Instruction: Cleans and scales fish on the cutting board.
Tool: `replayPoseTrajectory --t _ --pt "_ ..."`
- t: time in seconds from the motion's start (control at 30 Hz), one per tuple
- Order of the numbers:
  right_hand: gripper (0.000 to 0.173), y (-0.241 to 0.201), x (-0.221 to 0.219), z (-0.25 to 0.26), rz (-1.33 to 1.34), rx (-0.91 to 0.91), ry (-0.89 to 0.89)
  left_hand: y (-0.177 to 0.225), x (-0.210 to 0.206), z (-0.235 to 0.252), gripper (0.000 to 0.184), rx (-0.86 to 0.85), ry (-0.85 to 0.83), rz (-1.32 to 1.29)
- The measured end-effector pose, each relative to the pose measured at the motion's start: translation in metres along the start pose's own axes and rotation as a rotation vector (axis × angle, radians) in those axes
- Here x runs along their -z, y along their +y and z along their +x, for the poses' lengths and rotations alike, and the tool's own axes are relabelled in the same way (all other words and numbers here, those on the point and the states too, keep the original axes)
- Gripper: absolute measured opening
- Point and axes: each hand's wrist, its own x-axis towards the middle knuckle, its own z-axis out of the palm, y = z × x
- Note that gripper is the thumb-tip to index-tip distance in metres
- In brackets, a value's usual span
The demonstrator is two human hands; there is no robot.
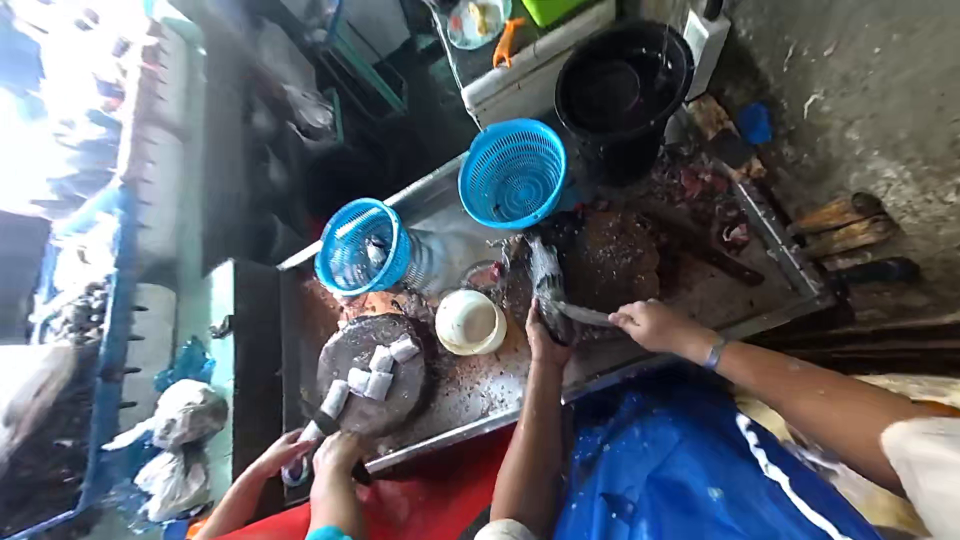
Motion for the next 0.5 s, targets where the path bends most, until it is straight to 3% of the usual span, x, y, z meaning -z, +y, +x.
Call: replayPoseTrajectory --t 0.1,0.17,0.23,0.37,0.43,0.5 --pt "0.052 0.014 -0.008 0.052 0.072 0.019 0.168 0.003 -0.022 0.003 0.052 -0.031 -0.019 0.014" --pt "0.052 0.021 -0.015 0.038 0.130 0.074 0.077 0.006 -0.022 0.001 0.053 0.010 0.011 0.034" --pt "0.048 0.031 0.014 0.024 0.062 0.132 -0.035 0.008 -0.017 0.004 0.054 0.065 -0.010 0.047" --pt "0.051 0.034 0.028 0.040 0.098 0.015 0.082 -0.001 -0.045 0.007 0.051 0.092 0.007 0.012" --pt "0.050 0.036 0.024 0.027 0.205 0.081 0.040 0.007 -0.054 0.005 0.048 0.051 0.014 0.013" --pt "0.047 0.035 0.054 0.022 0.193 0.116 0.053 0.013 -0.068 0.008 0.044 0.012 0.014 0.043"
